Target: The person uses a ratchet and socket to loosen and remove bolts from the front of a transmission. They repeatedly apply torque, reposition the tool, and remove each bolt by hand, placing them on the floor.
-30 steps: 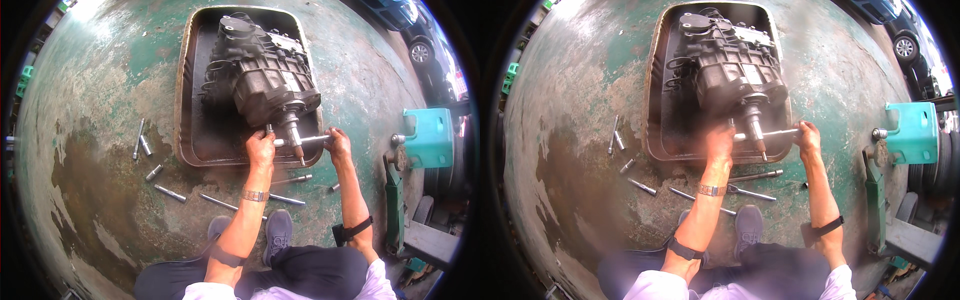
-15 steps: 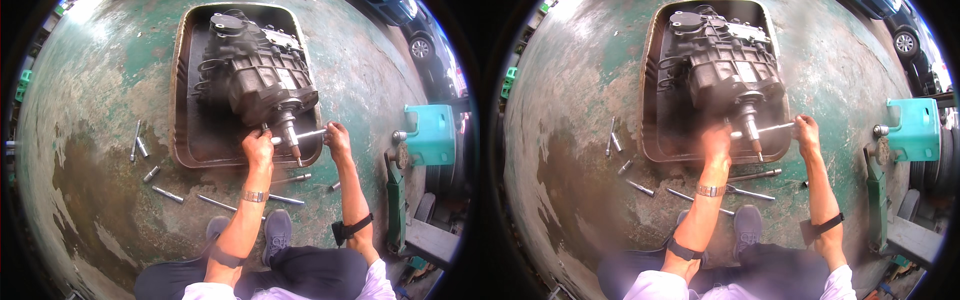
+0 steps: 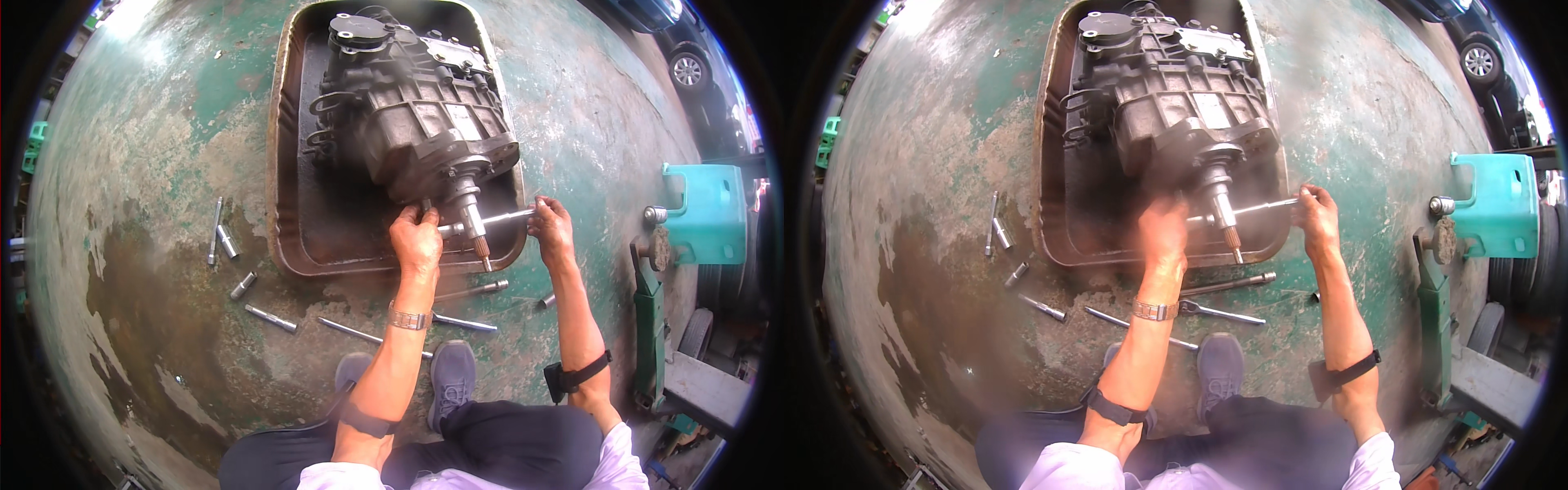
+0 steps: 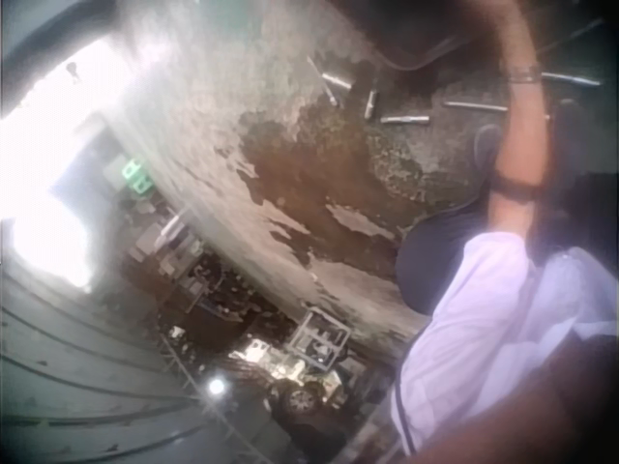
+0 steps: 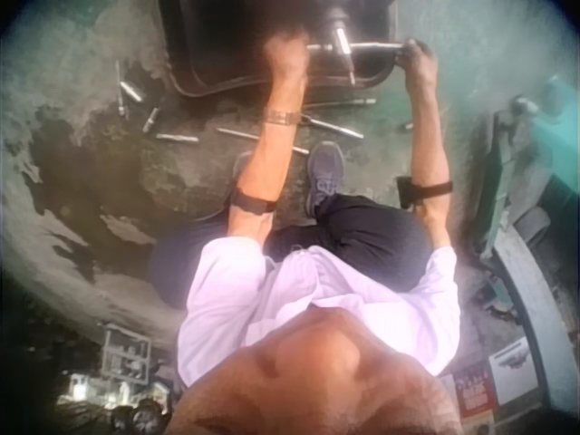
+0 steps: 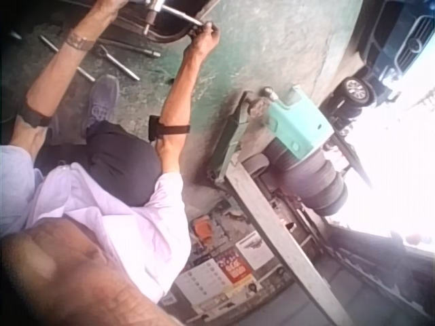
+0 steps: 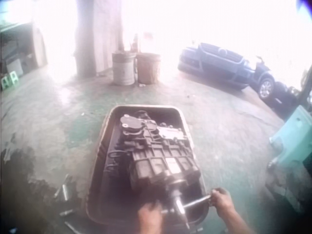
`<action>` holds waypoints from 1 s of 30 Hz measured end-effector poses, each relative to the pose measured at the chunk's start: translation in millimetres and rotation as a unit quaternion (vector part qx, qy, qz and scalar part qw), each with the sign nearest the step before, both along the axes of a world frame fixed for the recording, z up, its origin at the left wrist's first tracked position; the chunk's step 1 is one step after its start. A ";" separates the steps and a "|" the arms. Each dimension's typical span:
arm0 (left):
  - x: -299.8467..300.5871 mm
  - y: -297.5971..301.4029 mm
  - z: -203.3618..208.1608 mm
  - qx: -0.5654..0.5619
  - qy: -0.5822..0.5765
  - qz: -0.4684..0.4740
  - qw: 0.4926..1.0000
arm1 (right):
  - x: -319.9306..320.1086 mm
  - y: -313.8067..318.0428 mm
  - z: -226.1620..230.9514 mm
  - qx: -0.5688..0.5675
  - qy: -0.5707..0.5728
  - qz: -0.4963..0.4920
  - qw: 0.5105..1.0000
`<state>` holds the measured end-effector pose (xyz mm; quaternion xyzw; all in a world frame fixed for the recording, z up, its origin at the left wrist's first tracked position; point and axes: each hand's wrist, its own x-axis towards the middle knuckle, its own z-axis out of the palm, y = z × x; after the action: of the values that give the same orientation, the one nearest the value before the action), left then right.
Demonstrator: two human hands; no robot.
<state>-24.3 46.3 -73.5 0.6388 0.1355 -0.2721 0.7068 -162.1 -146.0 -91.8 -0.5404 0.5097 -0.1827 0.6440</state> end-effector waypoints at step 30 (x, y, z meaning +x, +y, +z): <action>19.2 56.7 -8.2 -0.137 0.047 -0.126 0.981 | -18.9 126.9 161.1 -0.158 -0.040 0.236 0.958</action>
<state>-5.1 103.0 -81.7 0.5347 0.0483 -0.4045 0.7404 -180.9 -19.1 69.2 -0.7324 0.3067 -0.1253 0.5948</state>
